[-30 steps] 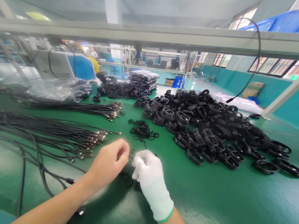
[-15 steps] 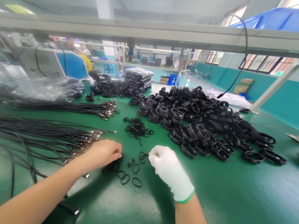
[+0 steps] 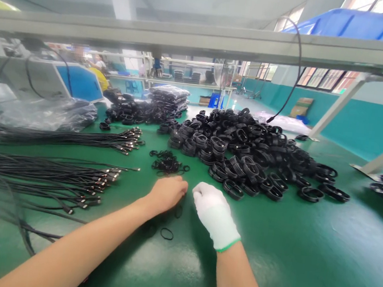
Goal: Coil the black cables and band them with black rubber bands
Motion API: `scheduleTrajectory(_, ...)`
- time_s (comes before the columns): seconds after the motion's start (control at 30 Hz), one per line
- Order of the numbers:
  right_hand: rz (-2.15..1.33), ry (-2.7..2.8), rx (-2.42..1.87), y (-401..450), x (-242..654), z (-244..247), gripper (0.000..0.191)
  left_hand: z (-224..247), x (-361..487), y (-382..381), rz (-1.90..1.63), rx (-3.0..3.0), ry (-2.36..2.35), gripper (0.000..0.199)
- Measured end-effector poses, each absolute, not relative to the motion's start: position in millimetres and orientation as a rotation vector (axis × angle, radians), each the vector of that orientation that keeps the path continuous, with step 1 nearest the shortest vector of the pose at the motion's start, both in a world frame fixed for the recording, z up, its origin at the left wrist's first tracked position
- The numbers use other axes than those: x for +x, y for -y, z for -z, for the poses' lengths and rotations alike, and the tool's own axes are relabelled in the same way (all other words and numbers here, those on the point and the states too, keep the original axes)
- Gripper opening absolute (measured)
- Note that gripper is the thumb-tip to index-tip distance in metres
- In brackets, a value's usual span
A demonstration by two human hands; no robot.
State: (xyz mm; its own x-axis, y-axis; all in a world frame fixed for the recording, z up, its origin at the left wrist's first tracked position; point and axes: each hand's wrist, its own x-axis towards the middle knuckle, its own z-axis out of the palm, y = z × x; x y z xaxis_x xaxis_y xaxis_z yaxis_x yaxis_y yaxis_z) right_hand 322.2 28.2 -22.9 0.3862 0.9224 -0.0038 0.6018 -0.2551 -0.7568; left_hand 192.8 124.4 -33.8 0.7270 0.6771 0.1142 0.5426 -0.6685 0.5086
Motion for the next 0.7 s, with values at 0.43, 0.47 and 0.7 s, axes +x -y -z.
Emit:
scheduleTrajectory(0.43,-1.035,1.061,-1.522,-37.3,302.0,14.9,0.035,12.6,161.2,-122.8,-0.649,1.805,-0.797,0.006)
scheduleTrajectory(0.47,-1.059,1.075,-1.501,-37.3,299.1,14.8,0.036,12.7,159.6,-121.0,-0.659,1.790,-0.801,0.006)
scheduleTrajectory(0.7,-0.980,1.108,-1.590,-37.2,294.0,14.8,0.017,9.2,137.4,-129.2,-0.750,1.875,-0.943,0.013)
